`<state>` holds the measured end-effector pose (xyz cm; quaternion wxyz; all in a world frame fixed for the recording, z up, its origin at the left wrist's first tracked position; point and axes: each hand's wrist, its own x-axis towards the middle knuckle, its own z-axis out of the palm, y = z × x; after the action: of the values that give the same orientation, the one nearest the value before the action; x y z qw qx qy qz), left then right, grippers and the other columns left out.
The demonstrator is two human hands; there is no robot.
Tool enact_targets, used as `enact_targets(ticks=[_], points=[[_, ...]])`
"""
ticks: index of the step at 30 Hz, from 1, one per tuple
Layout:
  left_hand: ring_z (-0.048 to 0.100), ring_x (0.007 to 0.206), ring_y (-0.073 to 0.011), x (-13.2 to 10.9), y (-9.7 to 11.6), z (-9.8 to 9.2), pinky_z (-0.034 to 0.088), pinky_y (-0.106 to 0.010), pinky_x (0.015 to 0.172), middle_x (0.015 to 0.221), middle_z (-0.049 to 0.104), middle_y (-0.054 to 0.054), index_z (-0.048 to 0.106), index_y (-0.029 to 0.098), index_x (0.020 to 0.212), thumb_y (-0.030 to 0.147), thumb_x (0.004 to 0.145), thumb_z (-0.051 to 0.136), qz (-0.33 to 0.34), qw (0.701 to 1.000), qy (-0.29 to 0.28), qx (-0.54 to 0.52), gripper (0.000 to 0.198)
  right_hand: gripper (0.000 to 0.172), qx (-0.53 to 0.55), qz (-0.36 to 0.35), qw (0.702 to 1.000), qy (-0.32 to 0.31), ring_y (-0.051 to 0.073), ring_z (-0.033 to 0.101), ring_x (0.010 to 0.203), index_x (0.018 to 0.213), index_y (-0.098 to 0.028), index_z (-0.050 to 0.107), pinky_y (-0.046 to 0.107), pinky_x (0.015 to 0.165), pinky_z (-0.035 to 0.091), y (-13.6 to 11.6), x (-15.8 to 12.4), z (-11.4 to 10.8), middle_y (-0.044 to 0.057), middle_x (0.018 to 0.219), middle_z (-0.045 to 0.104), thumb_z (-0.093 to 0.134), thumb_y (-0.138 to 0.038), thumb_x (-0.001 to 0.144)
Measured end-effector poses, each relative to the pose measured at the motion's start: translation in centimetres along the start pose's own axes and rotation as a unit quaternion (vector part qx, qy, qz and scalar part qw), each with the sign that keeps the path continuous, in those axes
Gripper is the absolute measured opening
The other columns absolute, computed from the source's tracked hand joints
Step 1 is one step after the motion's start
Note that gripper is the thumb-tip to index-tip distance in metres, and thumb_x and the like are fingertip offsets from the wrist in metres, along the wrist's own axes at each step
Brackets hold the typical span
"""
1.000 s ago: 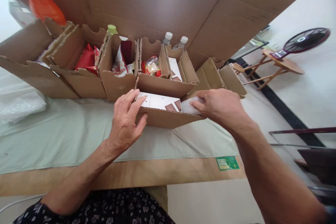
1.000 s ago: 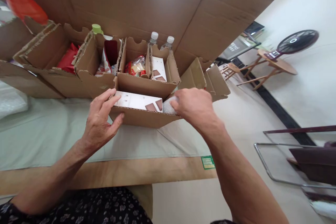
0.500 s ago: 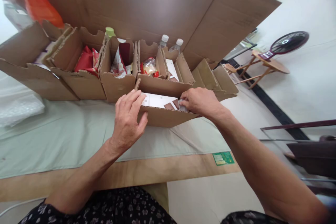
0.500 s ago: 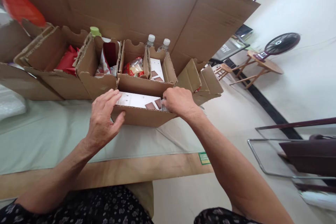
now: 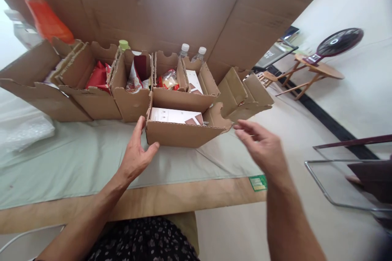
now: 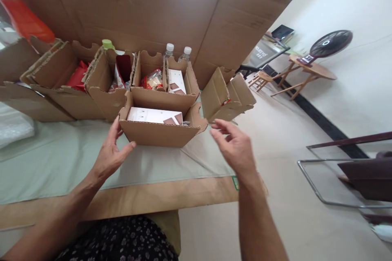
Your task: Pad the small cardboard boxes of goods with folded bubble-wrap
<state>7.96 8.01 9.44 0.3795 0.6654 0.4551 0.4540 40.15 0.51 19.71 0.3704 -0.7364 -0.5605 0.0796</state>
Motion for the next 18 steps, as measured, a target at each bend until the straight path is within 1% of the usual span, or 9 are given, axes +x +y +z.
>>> enact_targets(ticks=[2,4,6,7,9,11,13,16,18], points=[[0.044,0.149,-0.0341,-0.2,-0.6,0.5,0.033,-0.056,0.125,0.16,0.047,-0.015,0.03,0.022,0.162,0.031,0.085,0.068,-0.03,0.998,-0.031,-0.044,0.087,0.057,0.094,0.012,0.995,-0.043,0.026,0.071,0.101,0.126,-0.019,0.066,0.037,0.076,0.057,1.7,-1.9,3.8,0.013,0.118,0.075,0.07,-0.056,0.083],[0.045,0.148,-0.0342,-0.1,-1.0,0.9,0.032,-0.057,0.125,0.158,0.049,-0.015,0.032,0.02,0.16,0.033,0.083,0.068,-0.04,0.995,-0.048,-0.082,0.086,0.06,0.157,0.02,0.985,-0.064,0.027,0.069,0.107,0.129,-0.02,0.062,0.039,0.081,0.057,1.9,-3.2,7.9,0.014,0.124,0.073,0.068,-0.059,0.084],[0.047,0.145,-0.0341,-0.2,-1.0,1.1,0.034,-0.056,0.124,0.158,0.048,-0.015,0.03,0.021,0.16,0.035,0.082,0.068,-0.049,0.991,-0.063,-0.111,0.088,0.061,0.201,0.037,0.978,-0.032,0.027,0.067,0.109,0.132,-0.02,0.058,0.041,0.086,0.057,1.1,-4.3,10.7,0.014,0.126,0.071,0.065,-0.06,0.086],[0.048,0.145,-0.034,-0.4,-0.8,1.1,0.035,-0.056,0.123,0.158,0.047,-0.015,0.029,0.021,0.161,0.037,0.082,0.068,-0.053,0.988,-0.073,-0.122,0.089,0.062,0.214,0.046,0.976,-0.01,0.027,0.067,0.111,0.133,-0.02,0.057,0.043,0.088,0.056,0.7,-5.0,11.4,0.014,0.126,0.071,0.065,-0.06,0.086],[0.046,0.146,-0.0347,-1.3,-0.3,0.8,0.034,-0.057,0.123,0.16,0.046,-0.015,0.028,0.022,0.161,0.039,0.083,0.068,-0.051,0.986,-0.09,-0.132,0.09,0.06,0.221,0.061,0.973,0.017,0.028,0.066,0.111,0.132,-0.02,0.057,0.044,0.091,0.055,-0.1,-6.7,11.3,0.014,0.125,0.07,0.065,-0.059,0.086],[0.041,0.15,-0.0363,-3.0,0.4,0.3,0.03,-0.058,0.126,0.162,0.044,-0.015,0.03,0.022,0.161,0.042,0.083,0.069,-0.043,0.986,-0.107,-0.122,0.089,0.057,0.203,0.077,0.976,0.031,0.028,0.067,0.106,0.128,-0.02,0.058,0.045,0.091,0.055,-0.6,-9.0,10.0,0.013,0.121,0.071,0.066,-0.058,0.087],[0.037,0.153,-0.038,-5.3,1.1,-0.8,0.027,-0.06,0.127,0.162,0.044,-0.015,0.035,0.022,0.159,0.044,0.084,0.07,-0.043,0.987,-0.124,-0.097,0.085,0.056,0.172,0.094,0.979,0.05,0.027,0.067,0.099,0.128,-0.02,0.059,0.046,0.089,0.056,-1.1,-11.5,8.5,0.012,0.118,0.072,0.068,-0.058,0.087],[0.038,0.151,-0.0397,-7.9,1.8,-3.6,0.029,-0.06,0.125,0.159,0.048,-0.015,0.041,0.023,0.156,0.047,0.087,0.069,-0.055,0.989,-0.122,-0.058,0.078,0.052,0.15,0.075,0.984,0.056,0.027,0.066,0.095,0.125,-0.021,0.06,0.045,0.086,0.056,-3.3,-13.6,7.5,0.01,0.111,0.072,0.069,-0.055,0.087],[0.04,0.15,-0.0398,-8.1,2.6,-5.9,0.03,-0.06,0.125,0.158,0.049,-0.014,0.043,0.024,0.154,0.048,0.088,0.07,-0.048,0.994,-0.089,-0.036,0.075,0.048,0.168,0.036,0.984,0.037,0.026,0.066,0.097,0.122,-0.021,0.06,0.044,0.087,0.057,-5.5,-12.8,7.4,0.009,0.108,0.071,0.069,-0.054,0.088]])
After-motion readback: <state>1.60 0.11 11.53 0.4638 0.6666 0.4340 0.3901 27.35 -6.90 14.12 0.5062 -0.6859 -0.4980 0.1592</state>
